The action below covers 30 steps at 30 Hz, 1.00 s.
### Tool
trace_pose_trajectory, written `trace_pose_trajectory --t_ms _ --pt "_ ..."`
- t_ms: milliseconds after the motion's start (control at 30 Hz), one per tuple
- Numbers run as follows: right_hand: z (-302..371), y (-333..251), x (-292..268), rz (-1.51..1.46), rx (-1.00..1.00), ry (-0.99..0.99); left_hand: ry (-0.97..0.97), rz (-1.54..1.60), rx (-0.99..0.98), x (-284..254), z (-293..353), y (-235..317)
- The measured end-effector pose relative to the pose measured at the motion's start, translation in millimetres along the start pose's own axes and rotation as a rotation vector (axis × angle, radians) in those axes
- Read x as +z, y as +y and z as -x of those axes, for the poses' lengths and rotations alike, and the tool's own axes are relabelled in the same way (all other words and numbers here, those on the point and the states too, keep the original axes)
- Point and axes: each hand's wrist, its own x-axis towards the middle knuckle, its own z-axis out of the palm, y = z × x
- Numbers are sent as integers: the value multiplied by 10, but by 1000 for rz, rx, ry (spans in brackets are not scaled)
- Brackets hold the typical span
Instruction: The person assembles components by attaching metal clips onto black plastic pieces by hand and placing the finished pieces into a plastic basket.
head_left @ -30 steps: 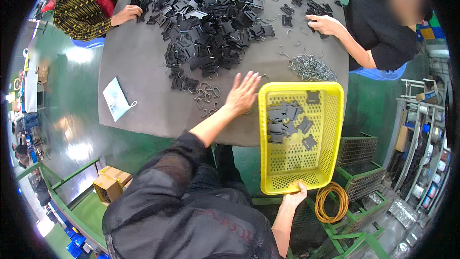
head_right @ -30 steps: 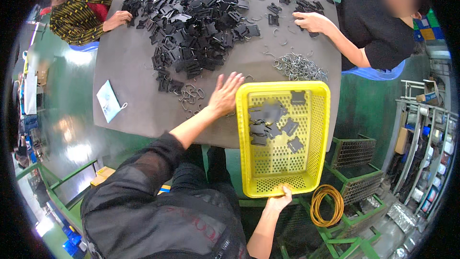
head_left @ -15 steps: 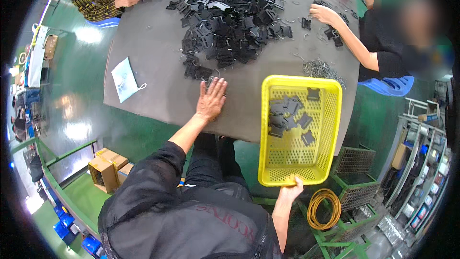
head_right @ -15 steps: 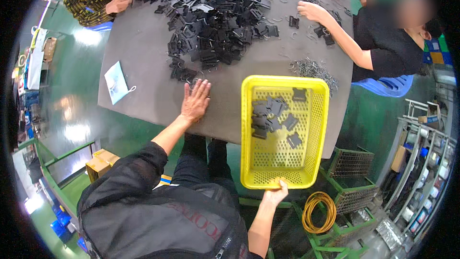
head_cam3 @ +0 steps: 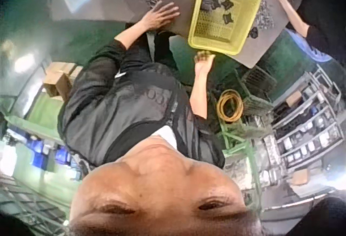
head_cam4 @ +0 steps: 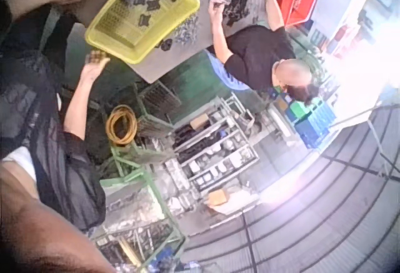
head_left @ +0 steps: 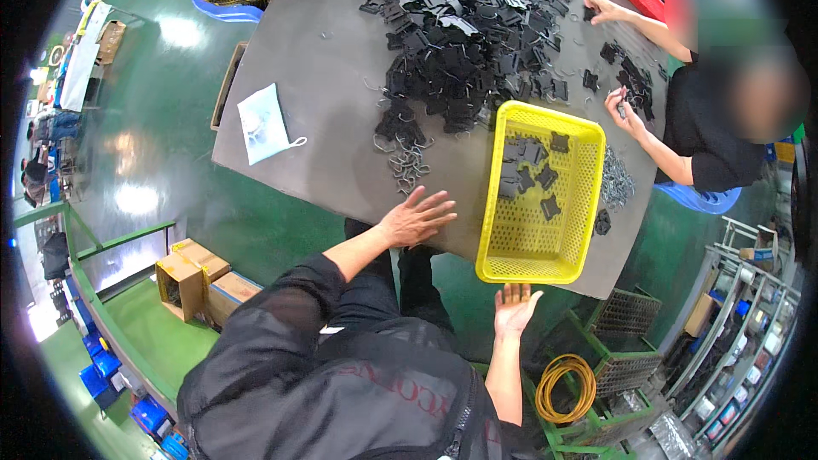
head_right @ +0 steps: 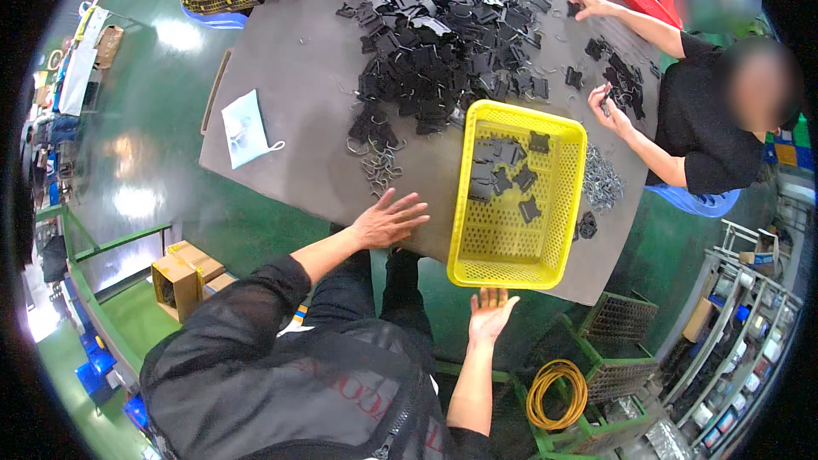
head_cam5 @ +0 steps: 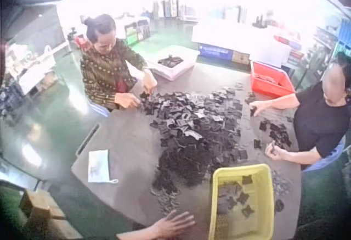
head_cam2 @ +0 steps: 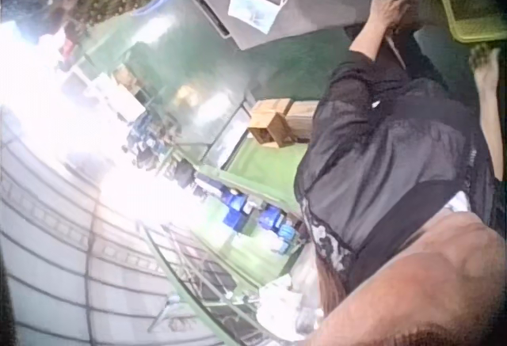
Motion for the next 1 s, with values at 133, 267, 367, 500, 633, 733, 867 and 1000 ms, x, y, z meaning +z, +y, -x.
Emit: trace_pose_trajectory --t_ms 133,267,367,500,633,733,867,1000 --pt "276 512 -69 547 162 -85 -14 -48 -99 -181 -79 -543" --pt "173 976 1297 970 -129 -332 -19 -142 -12 -409 380 -1303" --pt "-250 1284 2412 1278 -794 -422 11 -203 -25 -546 733 -1903" --pt "-584 1510 3364 1680 -924 -33 28 -224 -45 -921 675 -2335" --pt "-719 1671 3790 1583 -1047 -131 268 99 -173 -1138 60 -2292" --pt "-765 1681 3981 1601 -1134 -115 181 212 -242 -1086 -319 -2292" --pt "-727 1468 3997 1367 -1033 -251 126 249 -303 -1093 -457 -2472" --pt "-617 1294 3862 763 -589 -385 263 428 -448 -1408 -344 -2588"
